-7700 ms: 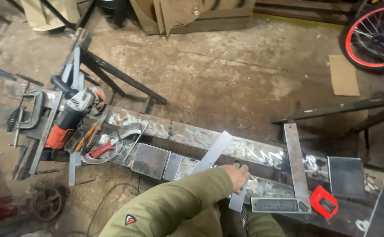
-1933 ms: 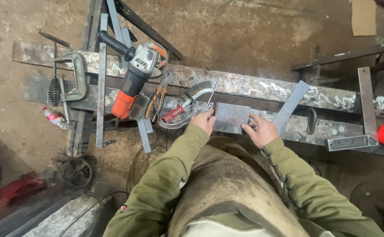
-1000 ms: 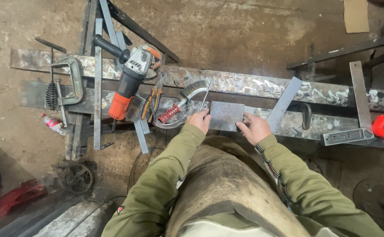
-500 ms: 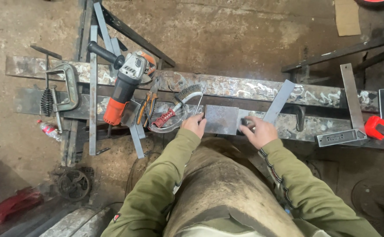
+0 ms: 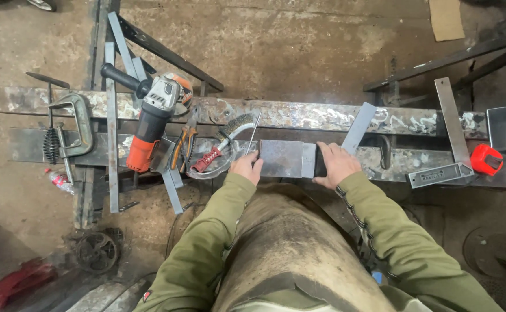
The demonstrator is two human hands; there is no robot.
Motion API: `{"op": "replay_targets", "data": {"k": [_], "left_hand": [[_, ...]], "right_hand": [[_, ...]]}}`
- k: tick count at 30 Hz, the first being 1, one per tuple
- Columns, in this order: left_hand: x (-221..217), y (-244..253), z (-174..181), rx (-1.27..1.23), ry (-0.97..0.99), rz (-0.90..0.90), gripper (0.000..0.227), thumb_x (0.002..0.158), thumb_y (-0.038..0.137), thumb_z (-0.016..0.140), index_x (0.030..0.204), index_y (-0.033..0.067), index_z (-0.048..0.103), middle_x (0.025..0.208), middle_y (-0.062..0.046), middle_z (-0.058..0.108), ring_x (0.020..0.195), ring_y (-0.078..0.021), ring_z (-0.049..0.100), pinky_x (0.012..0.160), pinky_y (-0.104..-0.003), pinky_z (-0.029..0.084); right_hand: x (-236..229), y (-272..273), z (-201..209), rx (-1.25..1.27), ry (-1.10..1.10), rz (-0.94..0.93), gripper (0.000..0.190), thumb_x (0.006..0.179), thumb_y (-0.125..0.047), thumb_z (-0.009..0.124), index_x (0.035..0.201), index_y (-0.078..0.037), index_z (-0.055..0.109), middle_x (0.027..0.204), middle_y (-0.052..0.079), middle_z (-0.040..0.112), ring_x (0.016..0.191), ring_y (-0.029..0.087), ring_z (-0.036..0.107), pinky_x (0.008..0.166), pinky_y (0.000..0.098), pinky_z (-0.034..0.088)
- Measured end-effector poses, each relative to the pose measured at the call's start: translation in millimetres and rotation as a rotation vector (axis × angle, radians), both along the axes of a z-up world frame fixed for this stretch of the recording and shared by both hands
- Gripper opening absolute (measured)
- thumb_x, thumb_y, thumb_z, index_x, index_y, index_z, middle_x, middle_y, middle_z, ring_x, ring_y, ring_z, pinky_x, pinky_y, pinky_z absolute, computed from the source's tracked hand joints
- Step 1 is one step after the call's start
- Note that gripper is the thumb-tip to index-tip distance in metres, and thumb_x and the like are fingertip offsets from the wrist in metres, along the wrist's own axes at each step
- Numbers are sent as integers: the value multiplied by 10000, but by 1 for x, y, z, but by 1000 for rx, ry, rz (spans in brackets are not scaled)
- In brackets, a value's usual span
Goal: Measuring and inspecting metal plates and components on a workshop workbench using a tape measure and metal rulers.
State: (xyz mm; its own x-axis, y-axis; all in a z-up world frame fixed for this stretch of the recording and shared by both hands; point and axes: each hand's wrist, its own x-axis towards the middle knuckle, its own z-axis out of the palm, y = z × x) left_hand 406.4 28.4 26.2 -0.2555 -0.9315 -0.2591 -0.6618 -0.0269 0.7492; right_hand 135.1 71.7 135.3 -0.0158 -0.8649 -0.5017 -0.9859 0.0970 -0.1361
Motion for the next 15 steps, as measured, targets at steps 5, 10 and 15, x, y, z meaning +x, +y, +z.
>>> {"op": "replay_targets", "data": {"k": [5,10,15], "left_hand": [[0,2,-4,-7,6,25,410,919,302,668,1260,78,702,1156,-186,729,1068,-394,686,952,-446,533],[-2,1,10,25,-5,29,414,919,304,668,1271,87,700,1146,-184,731,1066,-393,685,952,-447,532],[-1,2,2,4,-20,20,406,921,286,669,1272,83,696,1160,-187,728,1076,-401,675,955,-453,527]], "right_hand": [[-21,4,-39,-85,-196,38,1097,655,-359,930,1519,-81,313,1298,163,560,1214,365,567,996,465,499],[-19,5,-53,-55,-488,-38,1171,662,-276,935,1573,-87,224,1234,194,610,1101,337,653,980,439,532],[-11,8,-54,-17,-646,-85,1184,717,-231,894,1609,-134,122,1333,182,603,1069,317,689,858,425,582]]}}
